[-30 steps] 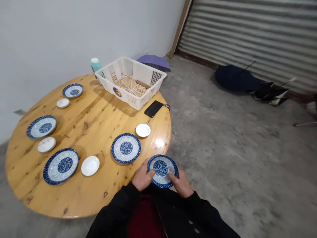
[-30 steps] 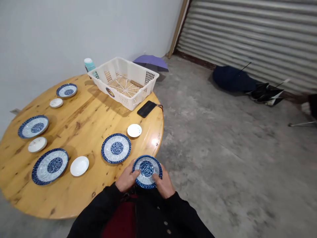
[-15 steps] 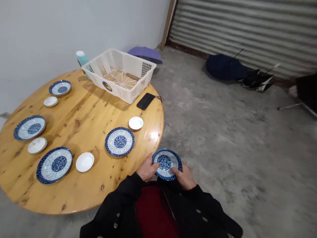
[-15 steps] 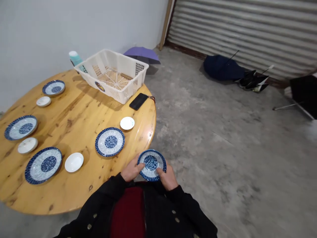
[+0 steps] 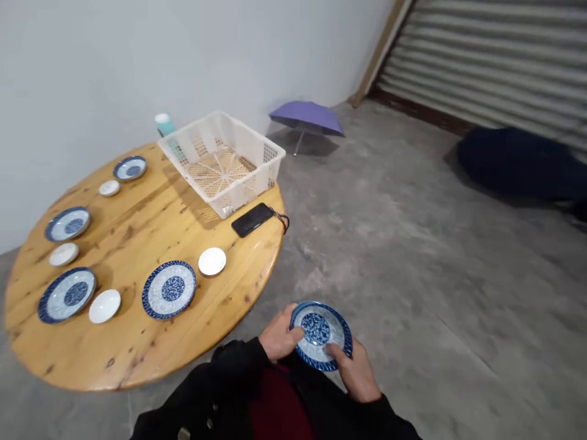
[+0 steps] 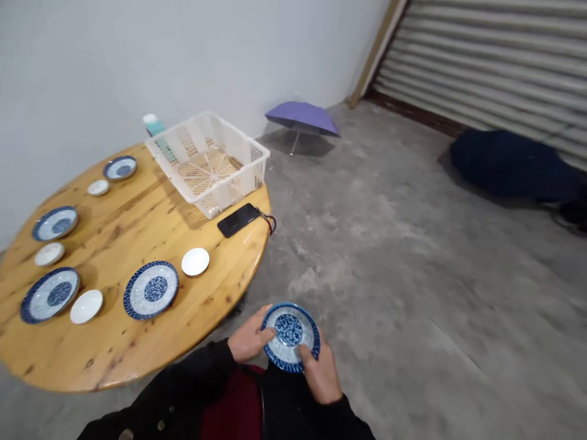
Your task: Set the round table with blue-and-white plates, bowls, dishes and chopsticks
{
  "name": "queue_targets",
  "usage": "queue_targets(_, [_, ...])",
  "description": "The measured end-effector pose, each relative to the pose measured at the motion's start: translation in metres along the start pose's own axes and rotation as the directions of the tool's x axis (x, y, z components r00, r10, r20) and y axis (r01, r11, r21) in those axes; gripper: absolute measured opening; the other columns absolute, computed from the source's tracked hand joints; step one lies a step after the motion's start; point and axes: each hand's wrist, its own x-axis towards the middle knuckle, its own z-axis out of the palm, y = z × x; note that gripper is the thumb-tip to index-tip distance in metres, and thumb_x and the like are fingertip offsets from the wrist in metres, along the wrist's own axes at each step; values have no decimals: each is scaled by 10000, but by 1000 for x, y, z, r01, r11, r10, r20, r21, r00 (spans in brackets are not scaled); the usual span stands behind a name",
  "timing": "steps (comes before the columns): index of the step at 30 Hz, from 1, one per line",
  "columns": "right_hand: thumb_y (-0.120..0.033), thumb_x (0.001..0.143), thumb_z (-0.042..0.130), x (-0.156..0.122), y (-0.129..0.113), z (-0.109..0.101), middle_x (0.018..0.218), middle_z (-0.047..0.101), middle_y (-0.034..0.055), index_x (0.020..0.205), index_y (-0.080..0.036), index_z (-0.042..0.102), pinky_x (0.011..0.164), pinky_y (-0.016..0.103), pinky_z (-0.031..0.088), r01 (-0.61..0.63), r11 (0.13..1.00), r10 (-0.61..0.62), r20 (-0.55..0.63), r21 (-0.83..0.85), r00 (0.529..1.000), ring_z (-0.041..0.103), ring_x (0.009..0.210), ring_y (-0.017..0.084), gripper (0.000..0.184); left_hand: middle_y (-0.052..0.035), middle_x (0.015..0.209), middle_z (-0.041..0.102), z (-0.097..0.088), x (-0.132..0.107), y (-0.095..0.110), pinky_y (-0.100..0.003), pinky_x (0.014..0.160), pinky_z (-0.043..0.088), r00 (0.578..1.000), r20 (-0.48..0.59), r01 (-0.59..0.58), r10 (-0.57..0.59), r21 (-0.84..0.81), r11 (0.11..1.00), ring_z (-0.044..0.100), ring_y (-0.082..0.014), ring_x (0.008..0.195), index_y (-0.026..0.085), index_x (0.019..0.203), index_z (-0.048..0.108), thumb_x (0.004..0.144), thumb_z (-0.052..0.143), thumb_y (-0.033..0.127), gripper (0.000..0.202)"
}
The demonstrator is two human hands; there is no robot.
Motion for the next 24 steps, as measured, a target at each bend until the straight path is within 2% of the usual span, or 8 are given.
queue_targets(2, [-421,625,568,24,-3,-25,865,760,99,872,-192,701,799,419,577,-11,1000,11,33,6,999,708,831,307,361,-73,1090,667,15,18,13,-375,960,480,999,-36,27,-27,-5,1000,608,-234,986,160,1222,576,779,561,191,444])
queue_targets(4, [-430,602,589,47,-10,-39,883,761,103,861,-198,697,819,430,574,-14,1000,13,65,16,998,707,847,316,364,-80,1104,663,21,32,22,-385,960,480,995,-90,45,-44,0,999,608,-243,990,164,1237,569,785,564,206,455])
queue_targets(6, [-435,595,600,69,-22,-46,854,758,100,822,-206,692,810,430,576,-2,1000,0,113,16,994,707,840,321,336,-87,1150,653,19,43,31,-398,998,462,988,-149,36,-35,7,999,598,-258,1047,175,1262,558,789,577,232,476])
queue_targets(9, [-435,605,608,101,-46,-45,790,744,92,740,-215,678,796,419,578,35,999,-34,193,-4,981,703,811,319,268,-96,1210,637,4,60,46,-417,1069,416,976,-219,21,-16,22,1000,567,-281,1152,192,1300,539,796,592,274,513])
queue_targets(14, [-448,606,633,158,-102,-36,777,742,94,766,-207,688,797,415,579,142,989,-128,234,-47,964,698,792,316,294,-116,1204,634,-36,94,79,-448,1069,418,951,-309,-10,11,3,1000,582,-300,1137,190,1314,525,825,568,320,508])
queue_targets(18, [-460,627,657,203,-160,-19,790,742,93,847,-182,699,777,408,581,271,957,-235,277,-101,932,696,788,305,357,-133,1281,599,-81,116,111,-474,1077,420,903,-425,-86,66,-26,996,574,-310,1166,189,1341,484,837,556,332,528])
queue_targets(21, [-439,680,650,232,-208,5,779,730,77,916,-164,701,768,390,572,419,900,-352,363,-124,863,689,804,288,366,-140,1350,567,-121,123,133,-503,1115,396,852,-515,-124,98,-17,992,538,-326,1248,199,1346,469,850,540,345,521])
queue_targets(24, [-389,706,641,255,-252,34,735,706,52,926,-171,695,762,369,558,545,834,-467,420,-83,778,675,802,269,315,-128,1349,579,-161,126,149,-516,1136,382,782,-611,-145,120,10,989,526,-332,1277,220,1348,471,845,555,353,527])
